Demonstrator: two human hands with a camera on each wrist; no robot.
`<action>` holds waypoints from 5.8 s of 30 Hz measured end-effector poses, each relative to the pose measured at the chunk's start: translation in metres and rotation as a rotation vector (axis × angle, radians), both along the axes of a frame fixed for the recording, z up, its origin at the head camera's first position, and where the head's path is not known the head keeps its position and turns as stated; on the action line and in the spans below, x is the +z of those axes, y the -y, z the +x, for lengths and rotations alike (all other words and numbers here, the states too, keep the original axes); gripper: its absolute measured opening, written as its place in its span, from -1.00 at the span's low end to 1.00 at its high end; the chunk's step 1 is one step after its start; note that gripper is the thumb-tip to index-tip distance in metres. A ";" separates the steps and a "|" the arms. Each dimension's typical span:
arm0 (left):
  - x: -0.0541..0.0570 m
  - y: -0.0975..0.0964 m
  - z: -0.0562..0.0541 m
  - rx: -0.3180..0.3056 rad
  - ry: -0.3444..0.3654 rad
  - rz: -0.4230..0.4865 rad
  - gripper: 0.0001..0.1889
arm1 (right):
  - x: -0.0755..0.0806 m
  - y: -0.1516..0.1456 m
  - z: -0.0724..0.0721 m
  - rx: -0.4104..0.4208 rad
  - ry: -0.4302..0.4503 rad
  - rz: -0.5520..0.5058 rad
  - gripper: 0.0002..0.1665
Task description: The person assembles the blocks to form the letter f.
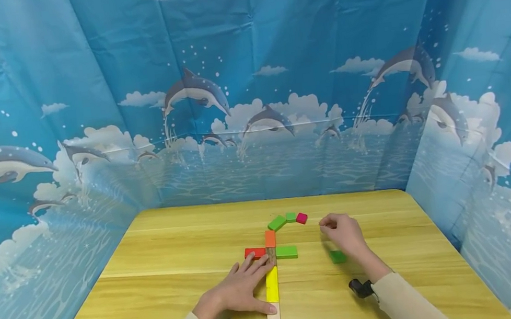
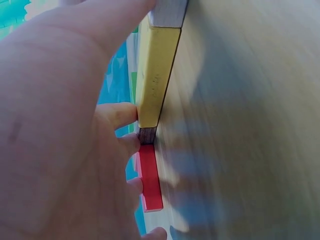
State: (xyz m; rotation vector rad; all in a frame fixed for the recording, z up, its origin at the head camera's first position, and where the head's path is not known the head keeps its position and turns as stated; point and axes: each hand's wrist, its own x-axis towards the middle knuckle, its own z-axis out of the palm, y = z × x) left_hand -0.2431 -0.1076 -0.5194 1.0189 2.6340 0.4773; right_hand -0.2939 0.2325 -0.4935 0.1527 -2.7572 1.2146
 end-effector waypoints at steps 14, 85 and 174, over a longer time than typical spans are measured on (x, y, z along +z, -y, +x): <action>0.004 -0.001 0.003 -0.005 -0.011 -0.014 0.09 | -0.006 -0.008 0.026 0.038 -0.049 0.065 -0.84; -0.004 -0.006 0.001 0.062 -0.023 0.025 0.05 | -0.019 -0.018 0.042 0.182 0.140 0.028 -0.84; 0.007 -0.009 -0.003 0.064 -0.016 0.042 -0.04 | -0.038 0.016 -0.070 -0.260 0.184 -0.176 -0.73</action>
